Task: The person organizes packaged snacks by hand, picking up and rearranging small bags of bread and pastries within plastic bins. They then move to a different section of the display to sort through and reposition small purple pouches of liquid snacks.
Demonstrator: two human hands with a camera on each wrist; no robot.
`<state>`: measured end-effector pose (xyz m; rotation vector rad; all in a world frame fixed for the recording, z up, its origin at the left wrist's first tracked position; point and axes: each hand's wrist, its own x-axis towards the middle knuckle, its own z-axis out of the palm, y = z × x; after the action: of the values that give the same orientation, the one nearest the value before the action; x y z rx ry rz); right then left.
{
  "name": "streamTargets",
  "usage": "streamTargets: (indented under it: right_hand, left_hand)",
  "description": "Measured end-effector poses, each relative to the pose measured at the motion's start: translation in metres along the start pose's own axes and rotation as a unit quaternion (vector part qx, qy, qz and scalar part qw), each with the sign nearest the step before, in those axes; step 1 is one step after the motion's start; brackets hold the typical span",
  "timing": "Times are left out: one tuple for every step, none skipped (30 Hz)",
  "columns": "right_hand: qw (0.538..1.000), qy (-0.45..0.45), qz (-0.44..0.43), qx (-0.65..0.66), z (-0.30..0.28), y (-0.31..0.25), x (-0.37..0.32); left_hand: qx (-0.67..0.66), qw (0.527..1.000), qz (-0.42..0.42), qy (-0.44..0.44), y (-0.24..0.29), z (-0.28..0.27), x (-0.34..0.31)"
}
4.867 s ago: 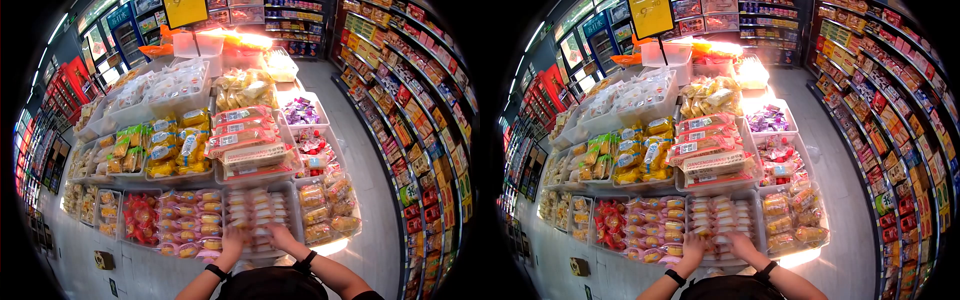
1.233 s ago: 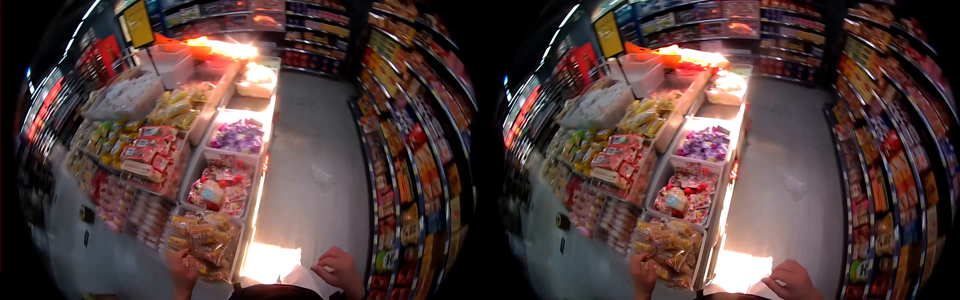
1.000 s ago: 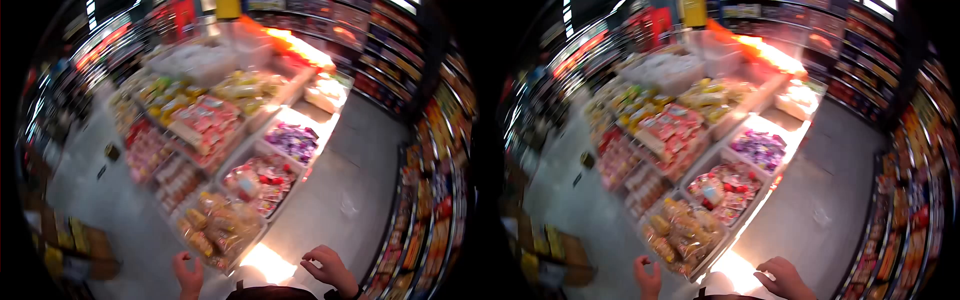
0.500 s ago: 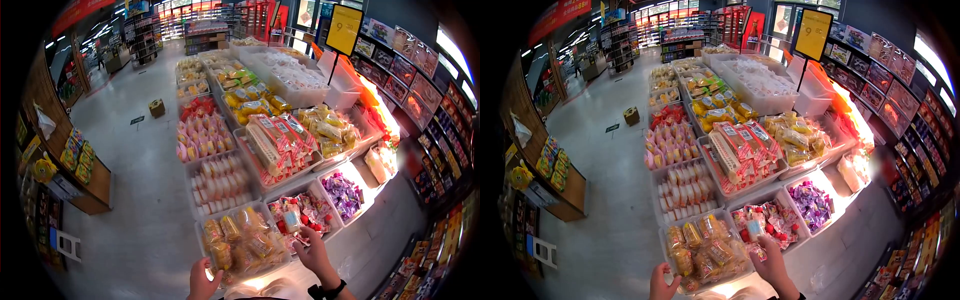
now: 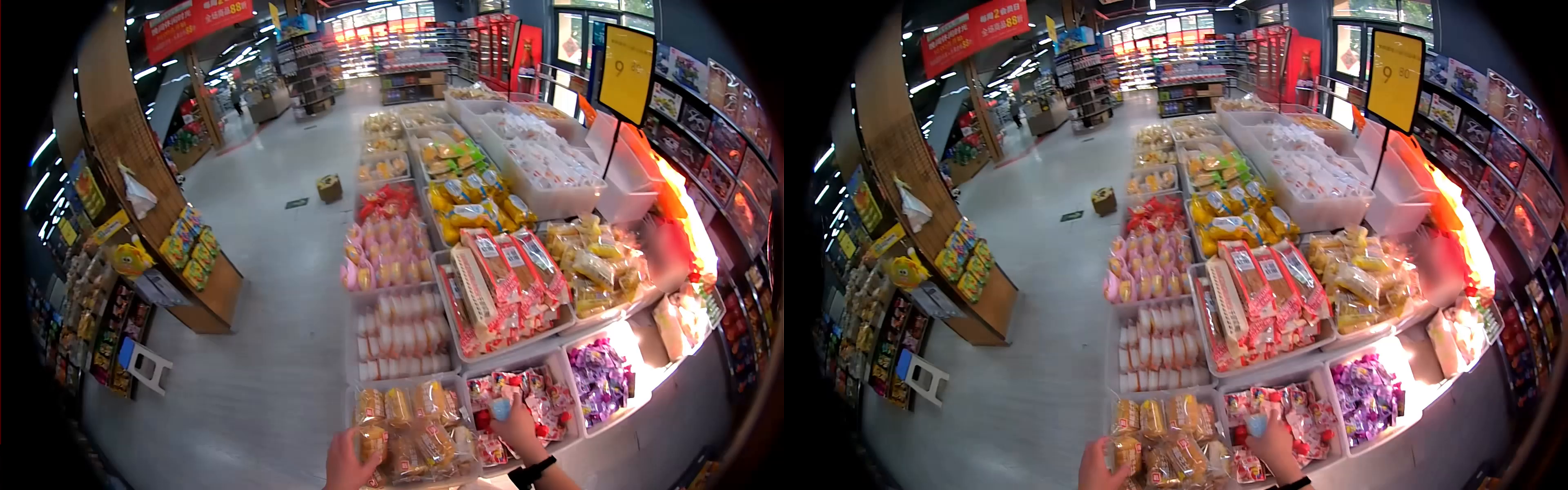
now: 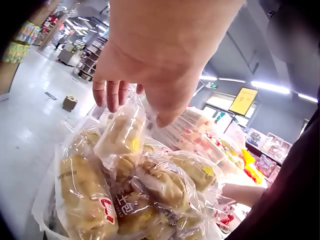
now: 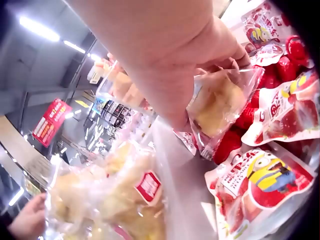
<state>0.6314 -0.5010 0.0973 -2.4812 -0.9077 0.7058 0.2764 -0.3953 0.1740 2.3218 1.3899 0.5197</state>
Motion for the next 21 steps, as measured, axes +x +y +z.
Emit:
streamTargets:
  right_hand:
    - [1.0, -0.014, -0.002, 0.026, -0.005, 0.005, 0.002]
    - [0.993, -0.016, -0.023, 0.118, -0.012, 0.006, 0.003]
    - [0.977, -0.021, -0.043, 0.208, -0.021, 0.008, 0.003]
    - [0.953, -0.03, -0.056, 0.296, -0.03, 0.012, -0.002]
    - [0.924, -0.095, -0.054, 0.365, -0.042, 0.014, -0.006]
    - [0.887, -0.155, -0.051, 0.432, -0.059, 0.014, -0.007]
    - [0.841, -0.213, -0.05, 0.494, -0.07, 0.012, -0.006]
    - [0.743, -0.25, -0.048, 0.619, -0.069, 0.017, -0.006]
    - [0.697, -0.293, -0.046, 0.653, -0.071, 0.02, -0.004]
    - [0.649, -0.336, -0.04, 0.682, -0.073, 0.025, -0.004]
    - [0.597, -0.379, -0.031, 0.707, -0.087, 0.009, -0.014]
    - [0.613, -0.385, -0.052, 0.688, -0.1, -0.009, -0.028]
    - [0.633, -0.381, -0.049, 0.672, -0.103, -0.022, -0.035]
    - [0.652, -0.377, -0.045, 0.656, -0.104, -0.029, -0.038]
    - [0.67, -0.373, -0.041, 0.64, -0.105, -0.037, -0.042]
    - [0.691, -0.368, -0.033, 0.622, -0.106, -0.046, -0.047]
    - [0.703, -0.366, -0.024, 0.609, -0.108, -0.056, -0.05]
    - [0.715, -0.364, -0.015, 0.597, -0.11, -0.065, -0.054]
    - [0.723, -0.361, -0.006, 0.588, -0.112, -0.074, -0.058]
    - [0.726, -0.358, 0.003, 0.587, -0.115, -0.081, -0.063]
    - [0.728, -0.357, 0.01, 0.586, -0.119, -0.086, -0.066]
  left_hand:
    - [-0.03, 0.999, -0.022, 0.002, 0.003, -0.001, 0.001]
    - [-0.064, 0.997, -0.044, 0.007, 0.009, -0.001, 0.003]
    - [-0.098, 0.993, -0.066, 0.013, 0.012, 0.001, 0.004]
    - [-0.1, 0.991, -0.078, 0.04, -0.006, 0.022, -0.003]
    - [-0.133, 0.985, -0.106, 0.035, -0.002, 0.021, -0.004]
    - [-0.168, 0.977, -0.131, 0.03, 0.005, 0.02, -0.003]
    - [-0.203, 0.967, -0.152, 0.028, 0.01, 0.02, 0.0]
    - [-0.192, 0.968, -0.158, 0.034, 0.012, 0.021, 0.003]
    - [-0.181, 0.969, -0.163, 0.04, 0.012, 0.023, 0.004]
    - [-0.169, 0.969, -0.172, 0.044, 0.014, 0.023, 0.003]
    - [-0.172, 0.963, -0.205, 0.044, 0.016, 0.018, 0.001]
    - [-0.176, 0.955, -0.237, 0.044, 0.018, 0.009, 0.0]
    - [-0.18, 0.945, -0.268, 0.045, 0.024, 0.0, 0.001]
    - [-0.179, 0.95, -0.245, 0.075, 0.041, -0.017, 0.002]
    - [-0.209, 0.947, -0.23, 0.084, 0.036, -0.014, 0.001]
    - [-0.239, 0.943, -0.215, 0.092, 0.026, -0.009, -0.001]
    - [-0.267, 0.938, -0.198, 0.099, 0.026, -0.012, 0.001]
    - [-0.355, 0.91, -0.195, 0.089, 0.034, -0.013, 0.002]
    - [-0.44, 0.874, -0.189, 0.079, 0.059, -0.021, 0.01]
    - [-0.521, 0.831, -0.181, 0.067, 0.077, -0.022, 0.015]
    - [-0.449, 0.878, -0.155, 0.056, 0.076, -0.008, 0.019]
